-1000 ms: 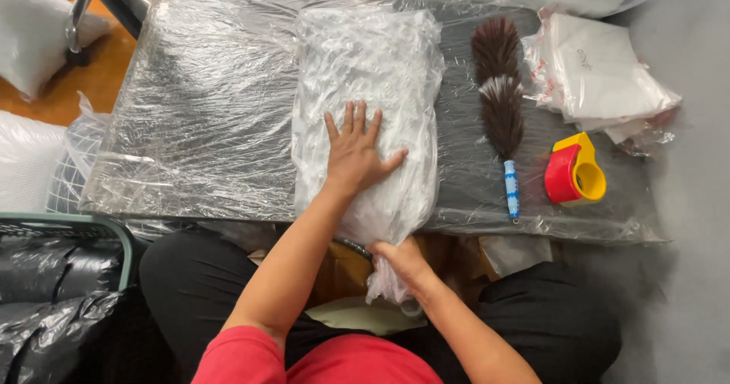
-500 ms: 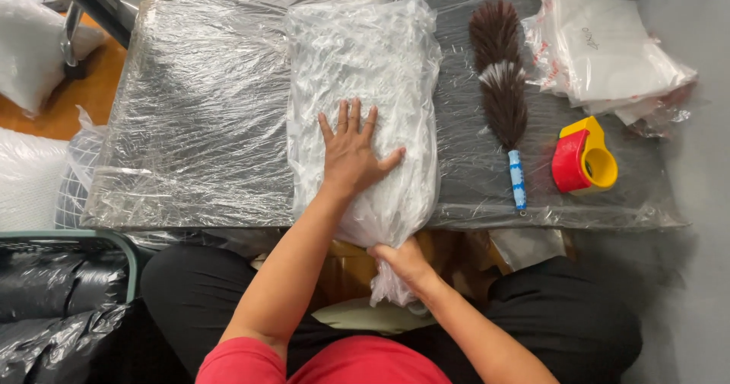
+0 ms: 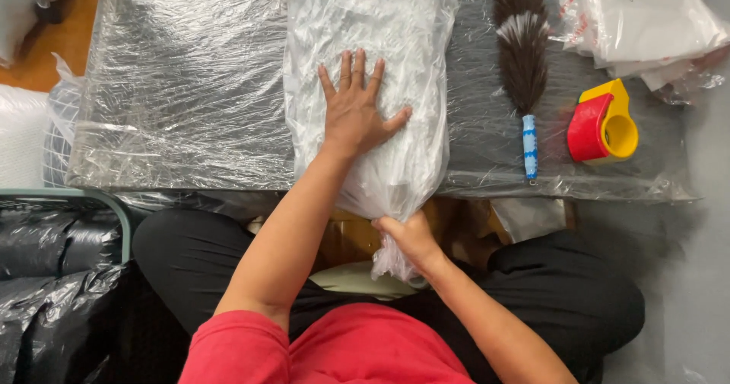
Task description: Compressing a pillow by placing it in a plastic bag and using a vacuum cleaner hose to remove the air before tying the bag shut.
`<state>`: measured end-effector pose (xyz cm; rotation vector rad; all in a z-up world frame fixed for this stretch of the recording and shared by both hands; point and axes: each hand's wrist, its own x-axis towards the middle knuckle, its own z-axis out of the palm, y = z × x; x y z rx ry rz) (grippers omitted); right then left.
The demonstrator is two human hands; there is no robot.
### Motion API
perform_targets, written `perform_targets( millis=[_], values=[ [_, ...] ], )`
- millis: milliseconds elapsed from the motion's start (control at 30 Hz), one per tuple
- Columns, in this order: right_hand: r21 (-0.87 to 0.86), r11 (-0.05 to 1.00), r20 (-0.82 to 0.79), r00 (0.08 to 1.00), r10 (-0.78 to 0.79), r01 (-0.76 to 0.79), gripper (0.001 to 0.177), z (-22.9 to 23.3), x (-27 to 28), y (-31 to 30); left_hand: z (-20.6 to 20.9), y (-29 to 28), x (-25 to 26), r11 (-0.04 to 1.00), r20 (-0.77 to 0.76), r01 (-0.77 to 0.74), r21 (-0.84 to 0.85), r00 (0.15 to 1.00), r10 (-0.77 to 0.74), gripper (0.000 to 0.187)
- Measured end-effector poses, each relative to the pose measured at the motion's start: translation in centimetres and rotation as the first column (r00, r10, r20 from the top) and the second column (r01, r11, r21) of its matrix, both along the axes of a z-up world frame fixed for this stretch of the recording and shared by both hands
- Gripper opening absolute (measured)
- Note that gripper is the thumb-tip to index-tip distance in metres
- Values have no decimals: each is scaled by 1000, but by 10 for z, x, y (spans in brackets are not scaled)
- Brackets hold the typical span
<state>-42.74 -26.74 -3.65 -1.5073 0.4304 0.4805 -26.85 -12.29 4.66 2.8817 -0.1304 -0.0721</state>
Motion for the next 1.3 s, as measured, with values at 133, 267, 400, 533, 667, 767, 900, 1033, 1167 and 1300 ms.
perform_targets(
  millis=[133,267,400,533,667,767,900,1033,1167,1300],
  values=[
    [77,997,-31,999,23,-21,13,7,-1,-2,-4,2,2,1000,-12,27,15,1000,-27,98],
    [43,999,-26,1000,14,-13,14,-21,1,-5,-7,-2,-3,999,81,-23,-49,996,27,99],
    [46,998,-31,999,34,-33,11,-11,2,-3,-8,-2,-4,998,102,-21,-65,994,27,97],
    [51,998,-31,999,29,-28,11,-26,3,-5,-11,-1,-2,998,110,-20,-61,994,27,98],
    [46,999,-34,999,29,-28,11,-15,2,-3,-7,-1,-4,997,97,-18,-78,995,26,97],
    [54,998,-36,999,27,-25,12,-8,1,-2,-7,-1,-5,997,100,-17,-79,995,24,98],
    [72,997,-36,999,11,-8,13,-10,2,-2,-8,-1,-4,996,101,-16,-85,995,25,98],
    [69,998,-44,999,14,-11,12,-17,3,-4,-9,-1,-3,996,92,-19,-85,995,26,98],
    [67,998,-63,998,11,-6,12,-11,3,-3,-5,-2,-5,996,88,-21,-82,996,28,98],
    [63,998,-60,998,8,-4,13,-3,2,-2,-6,-2,-5,996,84,-20,-84,996,27,98]
  ],
)
